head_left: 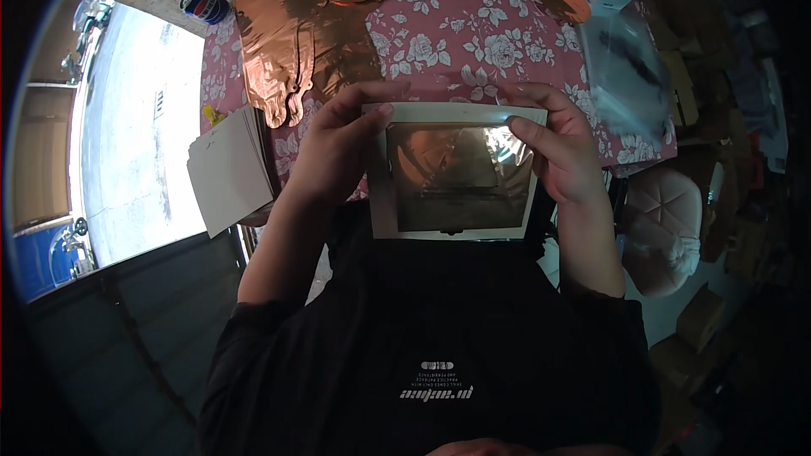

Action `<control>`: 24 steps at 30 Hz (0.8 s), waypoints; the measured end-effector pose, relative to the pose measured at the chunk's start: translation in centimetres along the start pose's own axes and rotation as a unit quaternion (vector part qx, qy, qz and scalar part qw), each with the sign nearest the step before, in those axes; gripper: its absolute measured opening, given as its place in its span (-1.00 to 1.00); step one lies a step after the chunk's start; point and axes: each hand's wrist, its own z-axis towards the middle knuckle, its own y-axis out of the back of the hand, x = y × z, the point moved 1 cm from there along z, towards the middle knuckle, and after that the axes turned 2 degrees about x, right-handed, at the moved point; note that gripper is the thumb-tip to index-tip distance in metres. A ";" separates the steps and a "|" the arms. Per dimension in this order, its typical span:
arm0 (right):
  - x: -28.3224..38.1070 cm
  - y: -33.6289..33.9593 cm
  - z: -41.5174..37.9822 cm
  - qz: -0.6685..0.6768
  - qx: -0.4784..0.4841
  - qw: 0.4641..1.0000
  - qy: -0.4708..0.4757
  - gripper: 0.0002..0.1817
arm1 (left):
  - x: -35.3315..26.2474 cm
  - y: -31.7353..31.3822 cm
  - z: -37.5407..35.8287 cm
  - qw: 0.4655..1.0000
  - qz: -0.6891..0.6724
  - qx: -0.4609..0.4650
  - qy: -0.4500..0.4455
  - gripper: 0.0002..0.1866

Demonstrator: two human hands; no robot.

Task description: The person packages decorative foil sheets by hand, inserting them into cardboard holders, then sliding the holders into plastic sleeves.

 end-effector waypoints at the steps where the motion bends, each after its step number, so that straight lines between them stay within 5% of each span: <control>1: 0.0 0.4 0.0 -0.009 0.018 1.000 -0.004 -0.69 | 0.2 0.4 0.1 1.000 0.000 0.001 0.000 -0.72; 6: -0.5 1.4 -0.6 -0.018 0.035 0.999 -0.007 -0.73 | 1.4 2.8 0.5 0.996 -0.036 0.073 -0.018 -0.74; 24: 0.5 2.7 -0.6 -0.180 0.066 0.981 -0.016 -0.88 | 1.0 3.7 0.0 0.990 0.050 0.113 -0.074 -0.77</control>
